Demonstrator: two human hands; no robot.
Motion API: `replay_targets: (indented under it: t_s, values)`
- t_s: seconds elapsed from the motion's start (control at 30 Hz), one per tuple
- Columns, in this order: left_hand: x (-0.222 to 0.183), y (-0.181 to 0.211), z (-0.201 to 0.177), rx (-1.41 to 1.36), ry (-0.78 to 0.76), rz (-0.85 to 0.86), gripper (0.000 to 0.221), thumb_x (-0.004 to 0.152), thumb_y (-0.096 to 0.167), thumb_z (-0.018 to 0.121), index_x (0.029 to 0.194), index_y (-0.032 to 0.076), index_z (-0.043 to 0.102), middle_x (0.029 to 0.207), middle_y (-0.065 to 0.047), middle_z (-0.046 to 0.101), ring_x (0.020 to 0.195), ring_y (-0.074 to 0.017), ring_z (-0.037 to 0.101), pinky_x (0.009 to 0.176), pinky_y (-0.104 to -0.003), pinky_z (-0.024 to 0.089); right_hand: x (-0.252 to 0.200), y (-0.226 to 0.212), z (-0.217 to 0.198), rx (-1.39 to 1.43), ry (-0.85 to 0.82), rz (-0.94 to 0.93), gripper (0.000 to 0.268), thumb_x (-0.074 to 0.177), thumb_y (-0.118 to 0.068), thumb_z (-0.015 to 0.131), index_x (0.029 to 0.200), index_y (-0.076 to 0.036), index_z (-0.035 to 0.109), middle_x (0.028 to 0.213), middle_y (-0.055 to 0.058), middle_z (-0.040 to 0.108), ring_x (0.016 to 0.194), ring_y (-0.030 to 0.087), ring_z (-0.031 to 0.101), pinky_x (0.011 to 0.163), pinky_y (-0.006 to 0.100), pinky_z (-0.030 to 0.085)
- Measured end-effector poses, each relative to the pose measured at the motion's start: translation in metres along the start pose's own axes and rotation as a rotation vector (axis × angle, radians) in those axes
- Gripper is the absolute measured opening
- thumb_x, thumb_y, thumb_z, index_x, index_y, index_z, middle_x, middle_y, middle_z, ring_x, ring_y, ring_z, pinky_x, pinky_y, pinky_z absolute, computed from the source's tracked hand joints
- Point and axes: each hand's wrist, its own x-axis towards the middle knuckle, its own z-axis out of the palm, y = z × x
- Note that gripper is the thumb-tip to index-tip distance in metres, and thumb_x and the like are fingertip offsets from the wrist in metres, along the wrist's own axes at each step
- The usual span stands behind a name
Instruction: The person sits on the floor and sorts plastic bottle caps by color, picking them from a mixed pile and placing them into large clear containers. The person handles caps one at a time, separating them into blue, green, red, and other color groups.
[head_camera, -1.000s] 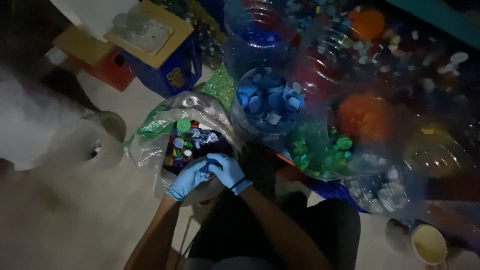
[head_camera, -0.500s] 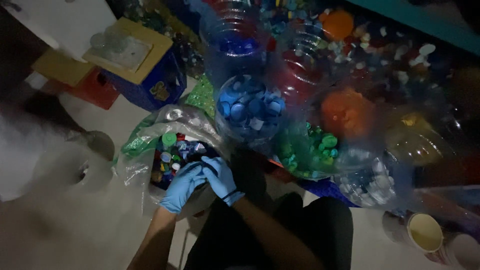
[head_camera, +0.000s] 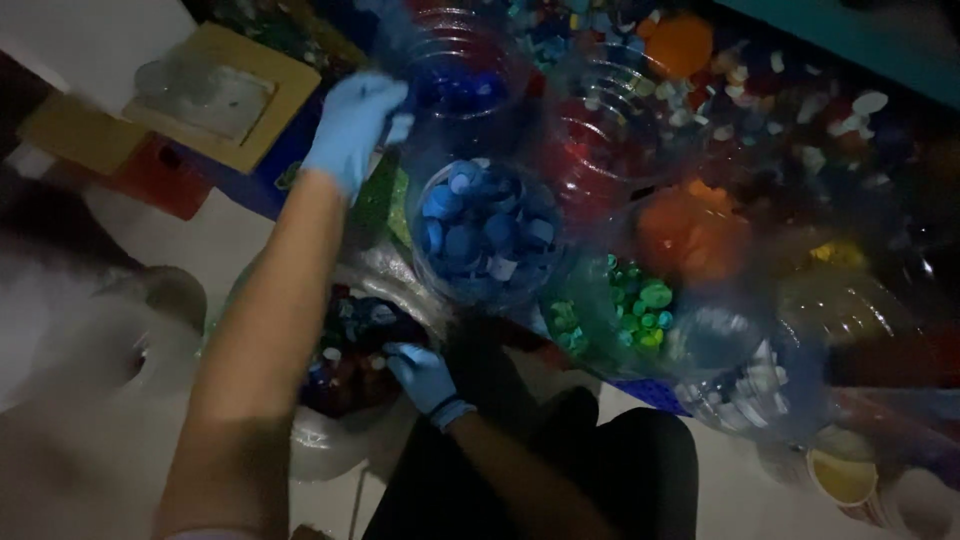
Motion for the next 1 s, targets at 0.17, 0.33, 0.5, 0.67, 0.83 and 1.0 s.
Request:
replay_targets:
  t_s: [0.17,0.33,0.5,0.67,0.83,1.0]
  values:
    - [0.131,-0.015,0.041,-0.122,0.100,-0.087,0.027,0.087,0.017,0.073,0.110,0.009,0.061,0.111,-0.012,0.073,0.085,-0.0275,0.081,0.068,-0.034,0.072,0.007,-0.009,0.002,0.266,-0.107,0.560,0.031,0.098,-0.026,0.059,0.123,-0.015,0.074,0.130,0.005,0.072,0.121,0.018,0.065,0.111,0.033,0.046]
    - [0.128,0.004,0.055,-0.214,0.222,-0.235,0.059,0.078,0.026,0.073,0.133,0.009,0.061,0.133,-0.012,0.059,0.118,-0.0257,0.063,0.077,-0.032,0.070,0.001,0.007,0.009,0.298,-0.054,0.604,0.029,0.096,-0.026,0.065,0.121,-0.014,0.075,0.125,0.005,0.074,0.114,0.016,0.068,0.103,0.029,0.053]
    - [0.086,0.003,0.034,-0.053,0.066,-0.125,0.051,0.081,0.052,0.054,0.122,0.023,0.065,0.119,0.001,0.072,0.100,-0.0151,0.070,0.074,-0.026,0.066,0.017,-0.003,-0.006,0.194,-0.203,0.711,0.041,0.099,-0.031,0.053,0.133,-0.013,0.067,0.139,0.009,0.066,0.126,0.025,0.062,0.113,0.036,0.044]
    - [-0.010,0.022,-0.006,-0.338,-0.397,0.148,0.017,0.105,0.018,0.052,0.089,0.013,0.055,0.067,0.006,0.040,0.056,-0.0077,0.036,0.050,-0.023,0.026,-0.021,0.143,0.059,1.290,0.596,0.870,0.044,0.103,-0.021,0.055,0.146,-0.013,0.055,0.121,0.009,0.065,0.104,0.022,0.063,0.101,0.037,0.048]
    - [-0.123,-0.022,-0.080,0.313,-0.595,0.163,0.025,0.099,0.016,0.056,0.083,0.003,0.071,0.086,-0.013,0.072,0.072,-0.0264,0.069,0.075,-0.039,0.056,-0.006,0.130,0.039,0.731,0.245,0.956,0.041,0.099,-0.023,0.073,0.138,-0.015,0.065,0.133,0.014,0.067,0.113,0.031,0.066,0.096,0.048,0.058]
    - [-0.160,-0.246,-0.110,0.432,-0.346,-0.473,0.036,0.091,0.036,0.072,0.118,0.012,0.074,0.101,-0.015,0.078,0.075,-0.0269,0.075,0.069,-0.040,0.062,-0.009,0.157,0.048,0.898,0.362,0.917,0.036,0.095,0.000,0.069,0.131,0.000,0.065,0.137,0.027,0.062,0.123,0.042,0.062,0.100,0.060,0.051]
